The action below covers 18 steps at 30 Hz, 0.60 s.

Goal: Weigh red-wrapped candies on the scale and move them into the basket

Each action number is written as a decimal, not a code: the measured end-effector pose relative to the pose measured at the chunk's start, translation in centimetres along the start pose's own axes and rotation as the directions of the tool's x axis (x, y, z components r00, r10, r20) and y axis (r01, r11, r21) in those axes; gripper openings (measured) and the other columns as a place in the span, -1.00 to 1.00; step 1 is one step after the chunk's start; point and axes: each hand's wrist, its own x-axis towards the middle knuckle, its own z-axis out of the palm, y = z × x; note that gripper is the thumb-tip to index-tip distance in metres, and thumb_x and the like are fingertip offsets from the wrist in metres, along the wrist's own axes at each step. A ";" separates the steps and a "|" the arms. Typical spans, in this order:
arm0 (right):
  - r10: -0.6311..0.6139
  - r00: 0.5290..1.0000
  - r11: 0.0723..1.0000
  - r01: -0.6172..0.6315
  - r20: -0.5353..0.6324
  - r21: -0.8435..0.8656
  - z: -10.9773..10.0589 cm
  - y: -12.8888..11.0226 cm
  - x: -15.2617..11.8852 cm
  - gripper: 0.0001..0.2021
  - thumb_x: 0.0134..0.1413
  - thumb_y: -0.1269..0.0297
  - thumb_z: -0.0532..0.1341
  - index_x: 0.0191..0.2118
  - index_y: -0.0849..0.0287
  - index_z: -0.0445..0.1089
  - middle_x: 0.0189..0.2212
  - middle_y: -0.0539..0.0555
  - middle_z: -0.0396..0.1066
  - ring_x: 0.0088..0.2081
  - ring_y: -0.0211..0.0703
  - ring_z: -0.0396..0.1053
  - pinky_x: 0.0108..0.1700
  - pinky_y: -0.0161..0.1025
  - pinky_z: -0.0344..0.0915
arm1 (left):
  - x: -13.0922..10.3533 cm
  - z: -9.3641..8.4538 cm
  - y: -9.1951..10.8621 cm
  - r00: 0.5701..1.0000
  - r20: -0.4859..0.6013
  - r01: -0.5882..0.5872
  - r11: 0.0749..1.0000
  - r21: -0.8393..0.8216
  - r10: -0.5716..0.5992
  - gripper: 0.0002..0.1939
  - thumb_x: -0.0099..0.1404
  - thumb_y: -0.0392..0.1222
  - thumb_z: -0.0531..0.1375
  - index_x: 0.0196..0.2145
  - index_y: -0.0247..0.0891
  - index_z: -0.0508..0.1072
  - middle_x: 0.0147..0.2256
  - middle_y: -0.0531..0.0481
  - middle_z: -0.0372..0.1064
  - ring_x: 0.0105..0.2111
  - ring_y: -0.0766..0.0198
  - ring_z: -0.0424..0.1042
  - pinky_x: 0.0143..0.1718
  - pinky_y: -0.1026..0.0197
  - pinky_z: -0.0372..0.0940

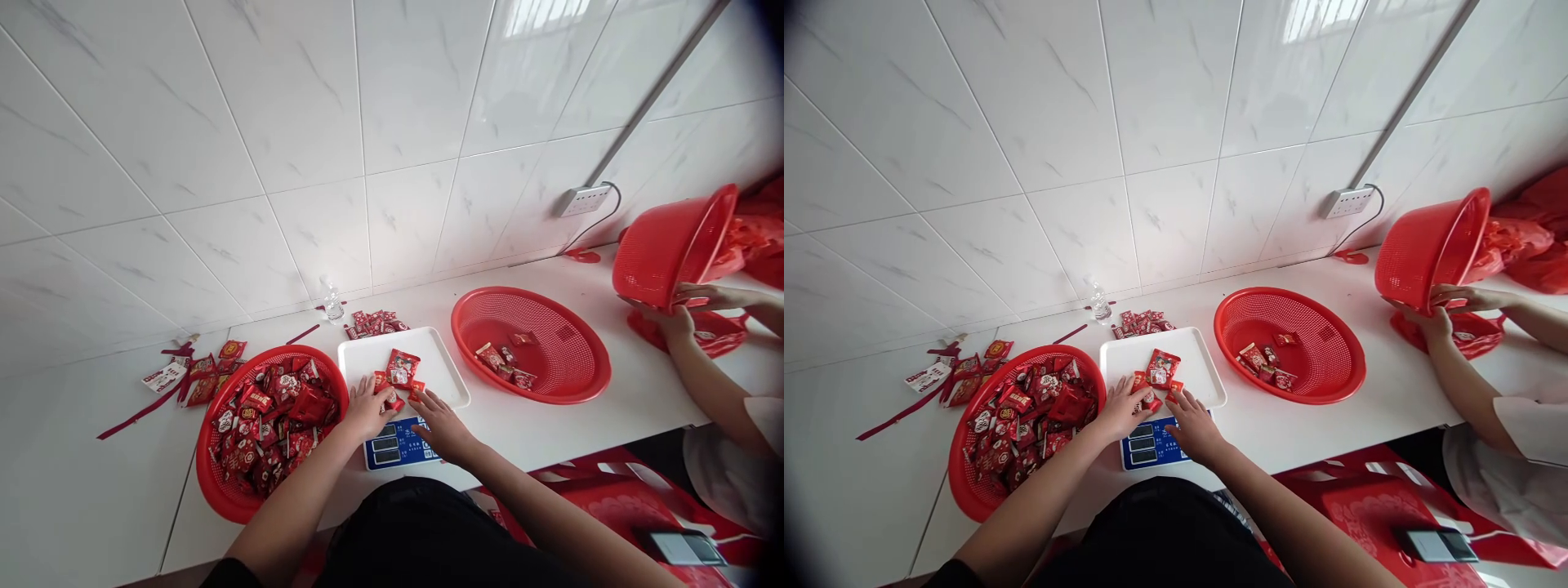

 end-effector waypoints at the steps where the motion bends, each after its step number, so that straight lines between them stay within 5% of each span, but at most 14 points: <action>1: -0.008 1.000 1.000 0.008 0.015 -0.019 -0.1 -0.1 0.1 -0.47 0.06 0.21 0.10 0.18 0.15 0.11 0.26 0.12 -0.09 0.27 0.05 -0.25 0.23 0.02 -0.15 | -0.1 0.1 0.1 1.000 0.011 -0.011 1.000 0.004 0.011 -0.52 0.15 0.02 0.14 0.04 0.01 0.28 0.27 0.00 -0.24 0.25 -0.08 -0.34 0.17 -0.22 -0.32; 5: -0.028 1.000 0.995 0.027 -0.006 -0.096 -0.5 -0.9 0.1 -0.49 0.06 0.24 0.11 0.17 0.07 0.12 0.26 0.09 -0.11 0.27 0.08 -0.28 0.22 0.10 -0.20 | -0.5 0.2 0.3 0.997 -0.020 -0.073 0.997 -0.010 0.073 -0.48 0.14 0.06 0.14 0.07 0.02 0.25 0.29 0.00 -0.32 0.25 -0.08 -0.42 0.17 -0.21 -0.31; 10: -0.156 0.987 0.980 0.159 0.038 -0.120 -0.1 -2.3 0.3 -0.49 0.09 0.18 0.09 0.19 -0.06 0.06 0.27 -0.01 -0.13 0.28 0.02 -0.35 0.23 0.12 -0.31 | -1.0 -0.2 -0.5 0.984 -0.167 -0.070 0.997 -0.033 0.063 -0.55 0.25 -0.10 0.03 0.10 -0.13 0.21 0.24 -0.08 -0.13 0.25 0.04 -0.26 0.20 -0.06 -0.16; 14: -0.191 0.978 0.975 0.199 0.088 -0.094 0.3 -2.3 1.0 -0.49 0.13 0.09 0.02 0.20 0.01 0.04 0.25 0.01 -0.09 0.28 0.00 -0.35 0.23 0.14 -0.41 | -2.4 -1.7 -2.3 0.941 -0.338 0.016 1.000 -0.027 -0.024 -0.61 0.26 -0.12 -0.01 0.04 -0.19 0.26 0.18 -0.12 0.02 0.23 0.07 -0.15 0.18 -0.01 -0.07; 18: -0.182 0.983 0.982 0.183 0.033 -0.041 0.0 -1.4 0.5 -0.49 0.14 0.05 -0.01 0.20 0.06 0.07 0.23 0.04 -0.02 0.28 0.02 -0.32 0.24 0.13 -0.32 | -5.3 -3.6 -6.1 0.891 -0.412 0.185 0.981 -0.054 -0.191 -0.59 0.25 -0.14 -0.01 0.06 -0.17 0.21 0.14 -0.08 0.09 0.20 0.13 -0.04 0.15 0.07 -0.01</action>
